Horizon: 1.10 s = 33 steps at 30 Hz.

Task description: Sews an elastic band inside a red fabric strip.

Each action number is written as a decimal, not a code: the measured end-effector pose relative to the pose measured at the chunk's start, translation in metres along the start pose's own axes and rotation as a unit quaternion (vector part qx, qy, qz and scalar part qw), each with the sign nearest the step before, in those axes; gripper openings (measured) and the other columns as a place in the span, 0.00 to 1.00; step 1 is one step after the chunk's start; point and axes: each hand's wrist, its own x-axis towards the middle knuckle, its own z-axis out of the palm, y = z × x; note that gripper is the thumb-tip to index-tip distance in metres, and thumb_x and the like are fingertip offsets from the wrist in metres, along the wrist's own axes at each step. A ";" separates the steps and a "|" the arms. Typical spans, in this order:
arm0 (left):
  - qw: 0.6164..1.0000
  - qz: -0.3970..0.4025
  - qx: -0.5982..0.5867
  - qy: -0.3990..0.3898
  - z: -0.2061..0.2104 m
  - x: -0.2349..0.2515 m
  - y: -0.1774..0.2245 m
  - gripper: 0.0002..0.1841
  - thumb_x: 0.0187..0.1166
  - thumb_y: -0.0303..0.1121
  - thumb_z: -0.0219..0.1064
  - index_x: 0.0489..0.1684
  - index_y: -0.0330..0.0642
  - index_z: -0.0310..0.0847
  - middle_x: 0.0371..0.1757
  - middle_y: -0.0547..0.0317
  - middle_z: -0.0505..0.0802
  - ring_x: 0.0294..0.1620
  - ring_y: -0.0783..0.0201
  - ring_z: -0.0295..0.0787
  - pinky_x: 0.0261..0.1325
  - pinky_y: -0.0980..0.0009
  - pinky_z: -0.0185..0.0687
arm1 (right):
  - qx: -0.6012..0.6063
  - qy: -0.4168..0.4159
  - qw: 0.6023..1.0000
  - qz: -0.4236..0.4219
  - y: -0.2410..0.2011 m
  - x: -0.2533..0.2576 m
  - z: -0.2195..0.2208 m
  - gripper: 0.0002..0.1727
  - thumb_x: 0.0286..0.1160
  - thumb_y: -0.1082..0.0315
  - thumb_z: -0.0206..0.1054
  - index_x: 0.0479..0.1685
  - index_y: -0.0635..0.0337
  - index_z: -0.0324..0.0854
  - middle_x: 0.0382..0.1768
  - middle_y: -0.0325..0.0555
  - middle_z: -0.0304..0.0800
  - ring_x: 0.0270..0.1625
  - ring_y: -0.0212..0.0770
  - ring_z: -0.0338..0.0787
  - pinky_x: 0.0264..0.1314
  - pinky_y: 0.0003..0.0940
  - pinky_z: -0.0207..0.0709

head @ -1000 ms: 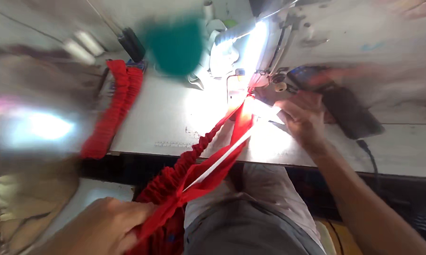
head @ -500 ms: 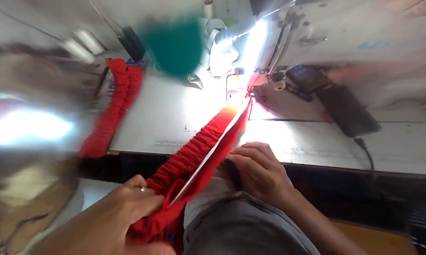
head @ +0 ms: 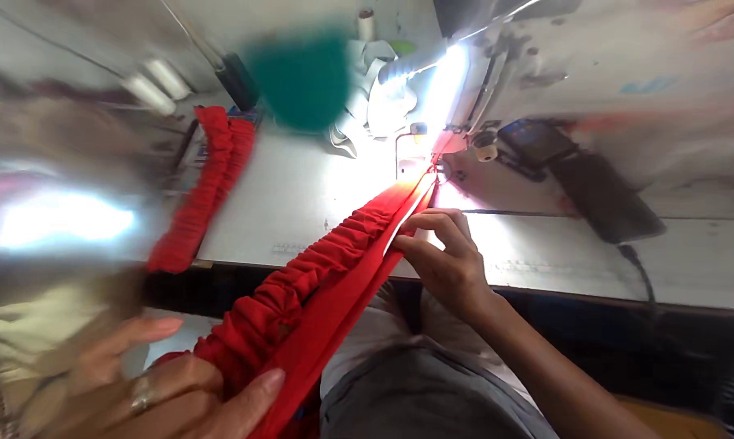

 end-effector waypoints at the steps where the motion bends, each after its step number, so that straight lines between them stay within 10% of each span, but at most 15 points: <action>1: 1.000 0.002 -0.005 0.010 0.002 0.001 0.000 0.11 0.84 0.31 0.66 0.57 0.45 0.92 0.27 0.53 0.89 0.41 0.60 0.86 0.82 0.53 0.54 | 0.016 -0.011 1.000 -0.008 0.002 0.001 -0.002 0.06 0.82 0.66 0.67 0.40 0.50 0.91 0.49 0.43 0.88 0.64 0.40 0.81 0.70 0.29 0.72; 8: 0.976 -0.148 -0.048 0.153 0.028 0.014 -0.008 0.10 0.87 0.41 0.63 0.53 0.52 0.88 0.42 0.79 0.92 0.50 0.90 0.81 0.77 0.77 0.63 | 0.009 -0.056 0.998 -0.026 -0.002 0.000 0.003 0.09 0.84 0.63 0.66 0.40 0.50 0.91 0.59 0.47 0.89 0.68 0.44 0.82 0.73 0.36 0.73; 16: 0.981 -0.100 -0.070 0.150 0.027 0.009 -0.014 0.11 0.86 0.39 0.64 0.57 0.50 0.88 0.43 0.75 0.94 0.49 0.87 0.82 0.79 0.74 0.59 | -0.013 0.003 1.000 -0.021 -0.006 0.006 0.007 0.06 0.84 0.67 0.66 0.41 0.55 0.88 0.62 0.47 0.89 0.74 0.43 0.80 0.77 0.33 0.70; 33: 0.995 0.015 -0.038 0.090 0.020 -0.001 -0.023 0.08 0.83 0.33 0.69 0.54 0.48 0.90 0.33 0.64 0.91 0.43 0.74 0.85 0.83 0.63 0.54 | 0.108 -0.123 0.984 -0.065 0.012 0.044 -0.019 0.09 0.80 0.68 0.67 0.37 0.60 0.92 0.39 0.41 0.95 0.51 0.33 0.91 0.60 0.22 0.81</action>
